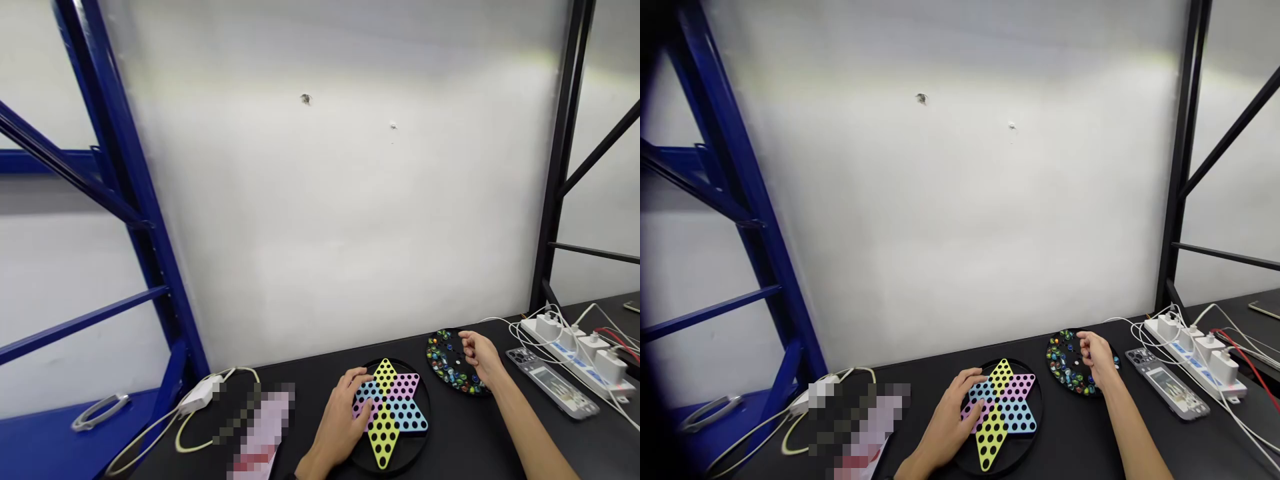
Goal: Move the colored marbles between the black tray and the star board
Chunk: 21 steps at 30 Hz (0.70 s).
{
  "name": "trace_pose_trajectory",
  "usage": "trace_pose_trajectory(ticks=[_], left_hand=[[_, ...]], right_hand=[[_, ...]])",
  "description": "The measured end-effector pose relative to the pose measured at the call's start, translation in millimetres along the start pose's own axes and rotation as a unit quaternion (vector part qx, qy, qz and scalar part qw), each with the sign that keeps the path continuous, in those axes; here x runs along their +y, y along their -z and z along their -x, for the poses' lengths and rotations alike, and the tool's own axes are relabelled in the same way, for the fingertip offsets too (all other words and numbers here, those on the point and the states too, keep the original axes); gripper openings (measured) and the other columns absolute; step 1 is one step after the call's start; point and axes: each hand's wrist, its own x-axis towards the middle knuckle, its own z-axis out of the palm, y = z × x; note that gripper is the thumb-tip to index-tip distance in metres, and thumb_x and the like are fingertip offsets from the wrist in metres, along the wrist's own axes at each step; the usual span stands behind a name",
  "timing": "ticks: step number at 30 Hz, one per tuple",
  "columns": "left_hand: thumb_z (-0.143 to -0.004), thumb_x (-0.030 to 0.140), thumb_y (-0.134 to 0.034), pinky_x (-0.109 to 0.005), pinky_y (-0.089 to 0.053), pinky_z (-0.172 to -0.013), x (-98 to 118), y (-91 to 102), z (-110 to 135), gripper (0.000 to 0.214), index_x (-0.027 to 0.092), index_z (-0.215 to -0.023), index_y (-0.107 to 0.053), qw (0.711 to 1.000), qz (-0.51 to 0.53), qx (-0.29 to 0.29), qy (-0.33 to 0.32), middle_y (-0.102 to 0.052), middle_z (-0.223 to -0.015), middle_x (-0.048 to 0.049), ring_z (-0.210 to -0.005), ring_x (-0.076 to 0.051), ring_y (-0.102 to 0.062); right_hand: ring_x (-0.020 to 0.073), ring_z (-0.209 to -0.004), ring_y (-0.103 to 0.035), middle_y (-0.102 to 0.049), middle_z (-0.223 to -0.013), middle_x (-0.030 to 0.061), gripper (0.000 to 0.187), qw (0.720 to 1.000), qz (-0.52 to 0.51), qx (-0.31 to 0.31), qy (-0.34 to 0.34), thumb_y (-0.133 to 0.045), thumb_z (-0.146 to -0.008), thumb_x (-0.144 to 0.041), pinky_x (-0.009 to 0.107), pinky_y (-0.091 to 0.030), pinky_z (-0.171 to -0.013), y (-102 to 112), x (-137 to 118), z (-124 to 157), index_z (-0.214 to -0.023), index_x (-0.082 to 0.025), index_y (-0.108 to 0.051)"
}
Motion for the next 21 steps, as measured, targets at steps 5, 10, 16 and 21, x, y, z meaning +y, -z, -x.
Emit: trace_pose_trajectory(ticks=[5, 10, 16, 21], left_hand=[[-0.09, 0.033, -0.053, -0.043, -0.047, -0.105, 1, 1.1, 1, 0.031, 0.029, -0.12, -0.063, 1.0, 0.001, -0.007, 0.004, -0.055, -0.137, -0.0062, -0.126, -0.027, -0.053], [-0.09, 0.035, -0.054, -0.042, -0.05, -0.102, 1, 1.9, 0, 0.032, 0.029, -0.119, -0.064, 1.0, 0.002, -0.002, 0.005, -0.056, -0.136, -0.006, -0.124, -0.028, -0.056], [-0.091, 0.035, -0.052, -0.043, -0.047, -0.105, 0, 1.5, 0, 0.032, 0.029, -0.12, -0.063, 1.0, 0.007, -0.009, 0.009, -0.055, -0.137, -0.0064, -0.126, -0.027, -0.054], [-0.09, 0.037, -0.053, -0.043, -0.048, -0.104, 3, 2.2, -1, 0.031, 0.028, -0.119, -0.063, 1.0, 0.016, -0.011, 0.018, -0.056, -0.136, -0.0073, -0.125, -0.028, -0.054]], right_hand=[[0.0186, -0.066, -0.061, -0.066, -0.066, 0.0018, 0.008, 0.898, 0.431, -0.052, 0.073, -0.06, -0.066, -0.027, 0.027, -0.04, -0.059, -1, 4, 8, -0.065, -0.022, -0.066], [0.019, -0.071, -0.066, -0.071, -0.073, 0.0034, 0.006, 0.84, 0.524, -0.127, 0.065, -0.062, -0.065, -0.023, 0.026, -0.042, -0.062, 2, 8, 12, -0.062, -0.021, -0.066], [0.0151, -0.062, -0.059, -0.065, -0.062, 0.0002, 0.006, 0.906, 0.398, -0.136, 0.046, -0.067, -0.06, -0.02, 0.023, -0.04, -0.055, 0, 7, 13, -0.057, -0.019, -0.062], [0.0094, -0.048, -0.044, -0.065, -0.07, 0.0015, 0.017, 0.987, 0.1, -0.122, -0.005, -0.061, -0.071, -0.036, 0.02, -0.029, -0.04, -1, -9, 9, -0.075, -0.019, -0.064]])
